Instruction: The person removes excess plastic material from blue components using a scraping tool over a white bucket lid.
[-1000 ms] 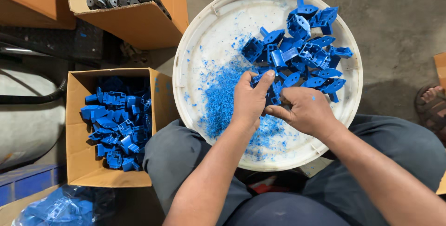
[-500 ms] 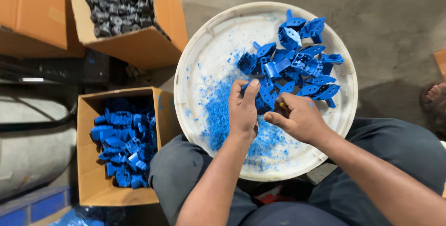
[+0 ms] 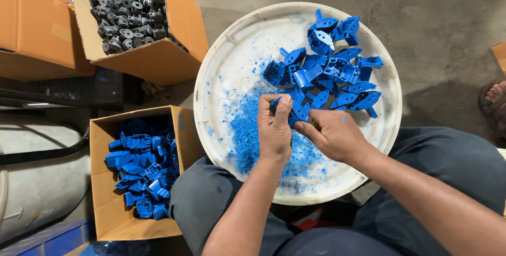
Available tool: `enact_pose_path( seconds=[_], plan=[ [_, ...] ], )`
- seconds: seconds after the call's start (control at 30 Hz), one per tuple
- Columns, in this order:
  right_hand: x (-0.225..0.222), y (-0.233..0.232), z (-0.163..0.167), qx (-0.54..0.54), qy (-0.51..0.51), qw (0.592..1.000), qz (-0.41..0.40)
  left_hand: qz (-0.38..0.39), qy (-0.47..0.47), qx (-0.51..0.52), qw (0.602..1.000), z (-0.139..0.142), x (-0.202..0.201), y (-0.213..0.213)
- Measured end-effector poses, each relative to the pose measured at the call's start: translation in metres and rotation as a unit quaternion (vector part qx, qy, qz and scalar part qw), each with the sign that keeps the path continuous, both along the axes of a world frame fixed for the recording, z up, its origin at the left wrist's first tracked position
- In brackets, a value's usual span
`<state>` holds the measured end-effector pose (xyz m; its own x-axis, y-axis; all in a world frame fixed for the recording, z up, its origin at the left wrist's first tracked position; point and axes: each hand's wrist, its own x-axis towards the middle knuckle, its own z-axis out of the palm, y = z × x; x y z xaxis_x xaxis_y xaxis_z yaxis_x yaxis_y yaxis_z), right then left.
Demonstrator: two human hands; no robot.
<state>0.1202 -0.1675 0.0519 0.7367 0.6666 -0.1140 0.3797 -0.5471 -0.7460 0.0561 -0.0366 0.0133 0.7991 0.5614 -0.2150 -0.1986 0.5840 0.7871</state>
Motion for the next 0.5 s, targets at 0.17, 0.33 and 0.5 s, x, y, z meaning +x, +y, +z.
enact_pose_path(
  seconds=[0.17,0.33,0.5],
  plan=[
    [0.0,-0.001,-0.001,0.009,-0.056,0.998,0.035,0.012,0.007,0.028,1.0,-0.002,0.001,0.0],
    [0.009,-0.007,-0.001,0.073,0.083,0.994,0.007,0.018,0.034,-0.022,0.999,-0.002,0.007,0.006],
    [0.021,-0.009,-0.012,0.23,0.187,0.953,-0.061,-0.02,0.059,-0.023,0.998,-0.002,0.008,0.001]
  ],
)
